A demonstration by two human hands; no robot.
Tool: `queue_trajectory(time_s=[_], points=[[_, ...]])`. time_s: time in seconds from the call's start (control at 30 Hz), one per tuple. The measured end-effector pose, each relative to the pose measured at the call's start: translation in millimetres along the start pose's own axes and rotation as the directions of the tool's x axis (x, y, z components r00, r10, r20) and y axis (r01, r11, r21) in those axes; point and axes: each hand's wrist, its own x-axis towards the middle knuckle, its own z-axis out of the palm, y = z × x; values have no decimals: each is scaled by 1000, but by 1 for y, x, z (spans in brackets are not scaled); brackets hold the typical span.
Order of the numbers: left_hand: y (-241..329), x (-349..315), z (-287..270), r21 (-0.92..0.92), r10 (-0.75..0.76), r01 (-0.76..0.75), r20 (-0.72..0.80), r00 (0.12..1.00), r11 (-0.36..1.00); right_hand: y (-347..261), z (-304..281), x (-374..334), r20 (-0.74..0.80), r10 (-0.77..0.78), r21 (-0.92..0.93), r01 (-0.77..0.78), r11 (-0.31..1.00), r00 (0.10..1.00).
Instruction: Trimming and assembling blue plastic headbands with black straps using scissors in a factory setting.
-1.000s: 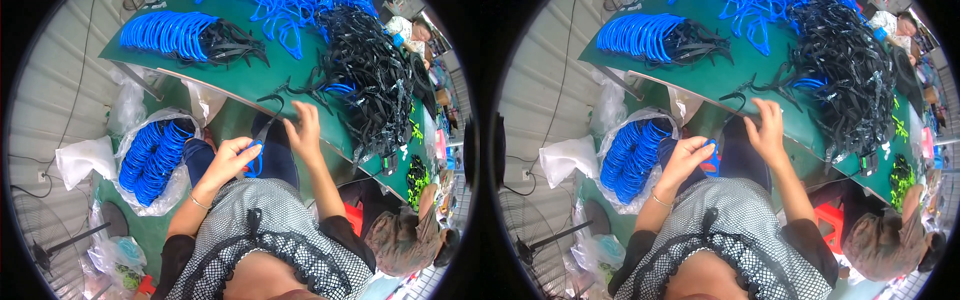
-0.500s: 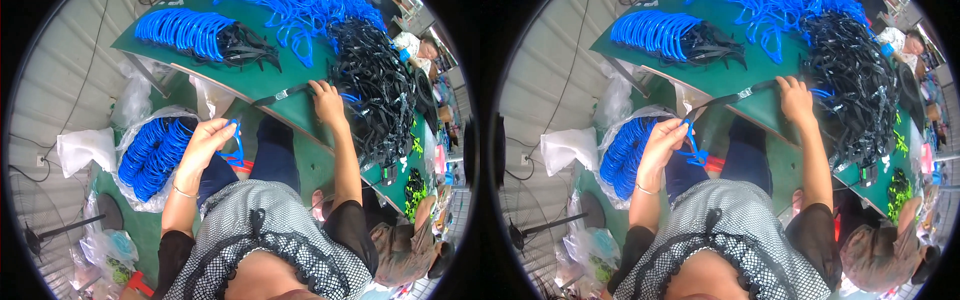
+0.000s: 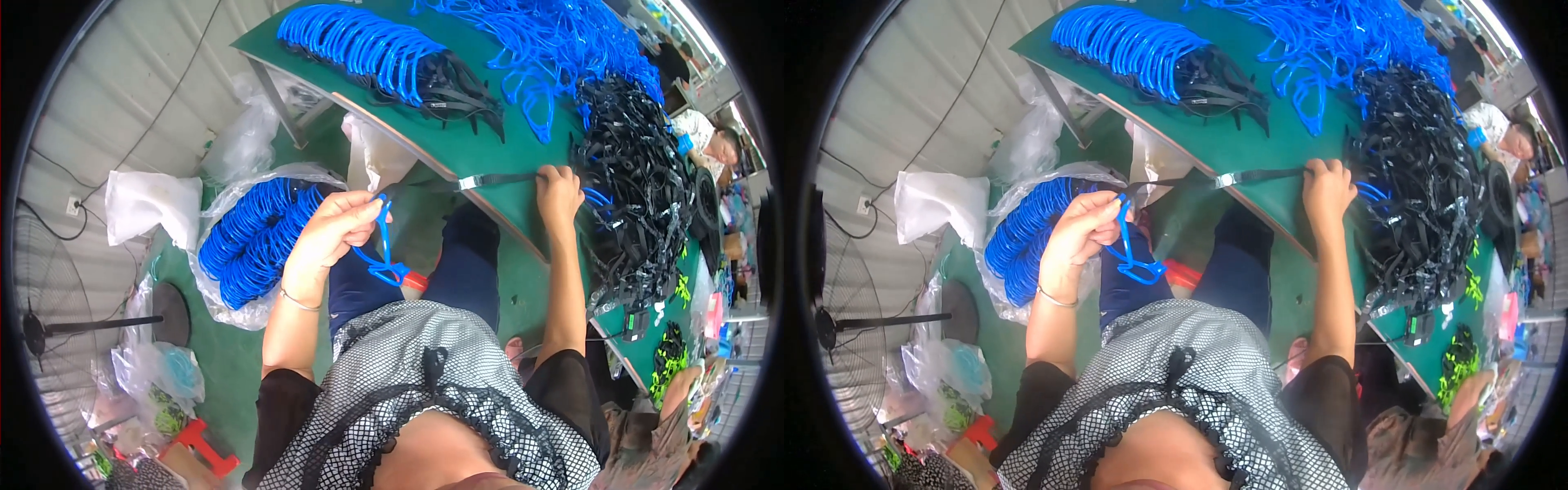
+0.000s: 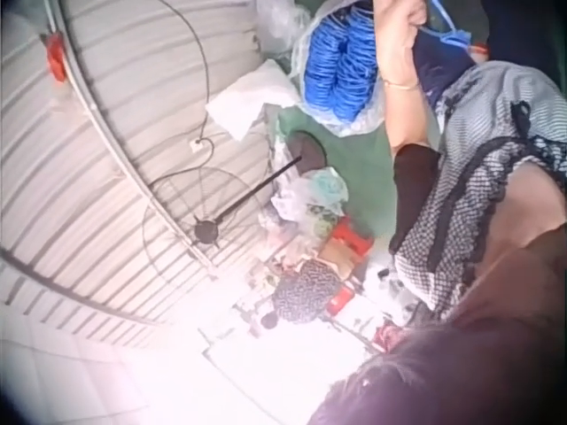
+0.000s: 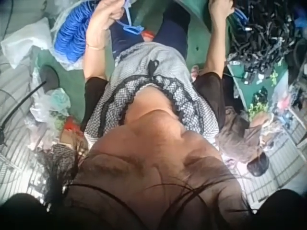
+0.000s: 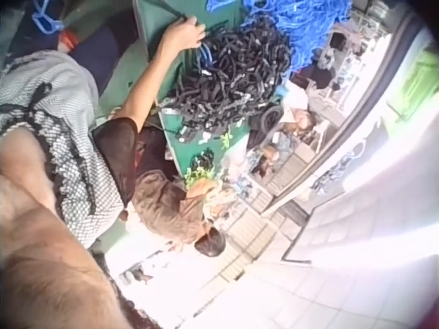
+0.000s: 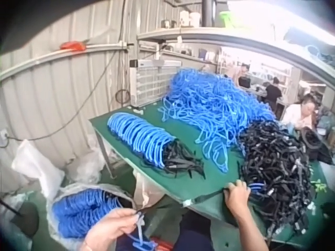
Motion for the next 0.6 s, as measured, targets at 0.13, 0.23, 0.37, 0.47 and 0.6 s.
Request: queue_trajectory(time_s=[0.13,0.23,0.37,0.47,0.6], points=[[1,-5,-26,-274,39,-28,36,999,961,5,3,-7,-207,-69,139,100,985,976],[6,-2,-45,-416,46,-51,-20,999,908,10,2,-10,-173,-105,220,142,965,979],[10,3,-63,-482,62,-52,4,998,874,9,-11,-12,-102,-247,235,264,935,964],[12,8,-60,-500,74,-72,-16,997,863,5,-22,-15,29,-326,190,315,930,945],[25,9,-70,-554,119,-137,-70,990,821,-4,-42,-21,33,-325,295,301,907,945]])
